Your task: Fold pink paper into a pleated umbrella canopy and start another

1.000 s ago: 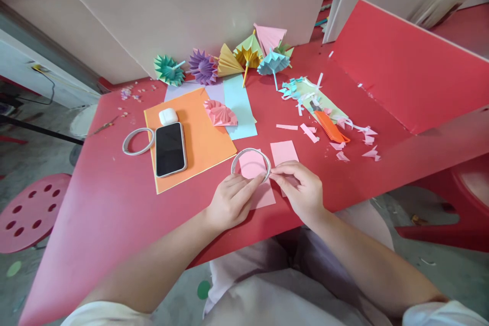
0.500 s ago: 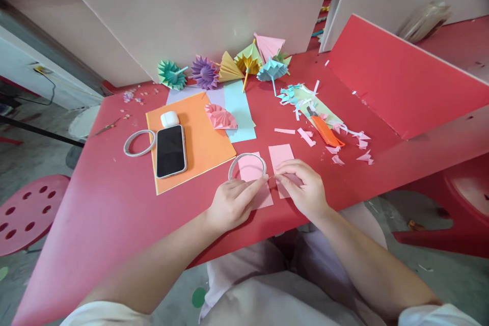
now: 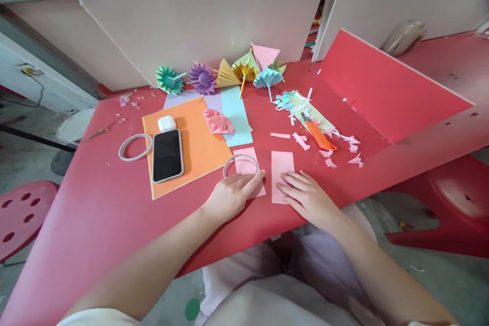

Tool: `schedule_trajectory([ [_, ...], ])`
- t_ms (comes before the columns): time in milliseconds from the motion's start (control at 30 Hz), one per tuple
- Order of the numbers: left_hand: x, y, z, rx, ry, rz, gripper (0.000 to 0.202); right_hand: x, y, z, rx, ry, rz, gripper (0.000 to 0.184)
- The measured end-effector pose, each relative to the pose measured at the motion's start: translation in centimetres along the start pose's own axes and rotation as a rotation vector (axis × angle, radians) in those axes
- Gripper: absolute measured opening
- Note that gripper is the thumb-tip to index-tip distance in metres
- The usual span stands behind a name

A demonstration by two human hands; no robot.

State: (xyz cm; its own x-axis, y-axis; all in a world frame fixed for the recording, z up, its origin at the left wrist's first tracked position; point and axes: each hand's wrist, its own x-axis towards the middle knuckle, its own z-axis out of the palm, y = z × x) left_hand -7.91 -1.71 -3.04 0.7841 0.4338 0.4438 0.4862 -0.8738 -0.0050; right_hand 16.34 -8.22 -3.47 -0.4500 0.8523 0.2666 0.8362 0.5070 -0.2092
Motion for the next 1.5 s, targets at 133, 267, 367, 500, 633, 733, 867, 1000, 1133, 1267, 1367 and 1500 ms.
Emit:
schedule_trajectory([
  [133, 0.8, -1.4, 0.5, 0.029, -0.027, -0.009, 0.055, -0.6, -2.2, 0.3, -0.113, 0.050, 0.065, 0.032],
  [267, 1.2, -2.3, 1.1, 0.042, -0.019, -0.047, 0.056, -0.5, -4.4, 0.5, -0.083, 0.074, 0.107, 0.040],
  [367, 1.2, -2.2, 1.5, -0.009, 0.020, -0.046, 0.057, -0.5, -4.6, 0.4, -0.009, 0.060, 0.102, 0.041],
  [500, 1.2, -1.5, 1.5, -0.096, 0.012, -0.011, 0.058, -0.6, -2.7, 0.1, 0.156, 0.154, 0.144, 0.029],
  [633, 1.4, -1.5, 1.4, -0.183, -0.031, -0.019, 0.053, -0.3, -0.2, -0.1, 0.218, 0.228, 0.248, 0.026],
  [733, 2.1, -2.1, 1.5, -0.242, -0.084, -0.032, 0.048, -0.1, 0.7, -0.2, 0.176, 0.164, 0.195, 0.024],
  [867, 3.9, -3.2, 2.1, -0.229, -0.126, -0.031, 0.044, -0.5, 0.4, -0.2, 0.113, 0.109, 0.139, 0.025],
  [1000, 5.8, -4.1, 3.1, -0.183, -0.095, -0.046, 0.043, -0.9, -0.3, 0.2, 0.096, 0.108, 0.152, 0.027],
  [1133, 6.5, -4.4, 3.3, -0.158, -0.006, -0.051, 0.041, -0.6, -1.1, 0.9, 0.083, 0.143, 0.167, 0.028],
  [1267, 5.2, -3.2, 1.8, -0.169, 0.180, -0.052, 0.039, 0.3, -1.7, 0.8, 0.222, 0.296, 0.215, 0.021],
  [1367, 3.6, -1.3, 0.6, -0.235, 0.226, -0.071, 0.043, 1.4, -1.7, -0.5, 0.404, 0.457, 0.357, 0.017],
  [1500, 2.2, 0.8, -0.3, -0.398, 0.167, -0.087, 0.050, 3.3, -1.8, -2.2, 0.626, 0.425, 0.483, 0.013],
])
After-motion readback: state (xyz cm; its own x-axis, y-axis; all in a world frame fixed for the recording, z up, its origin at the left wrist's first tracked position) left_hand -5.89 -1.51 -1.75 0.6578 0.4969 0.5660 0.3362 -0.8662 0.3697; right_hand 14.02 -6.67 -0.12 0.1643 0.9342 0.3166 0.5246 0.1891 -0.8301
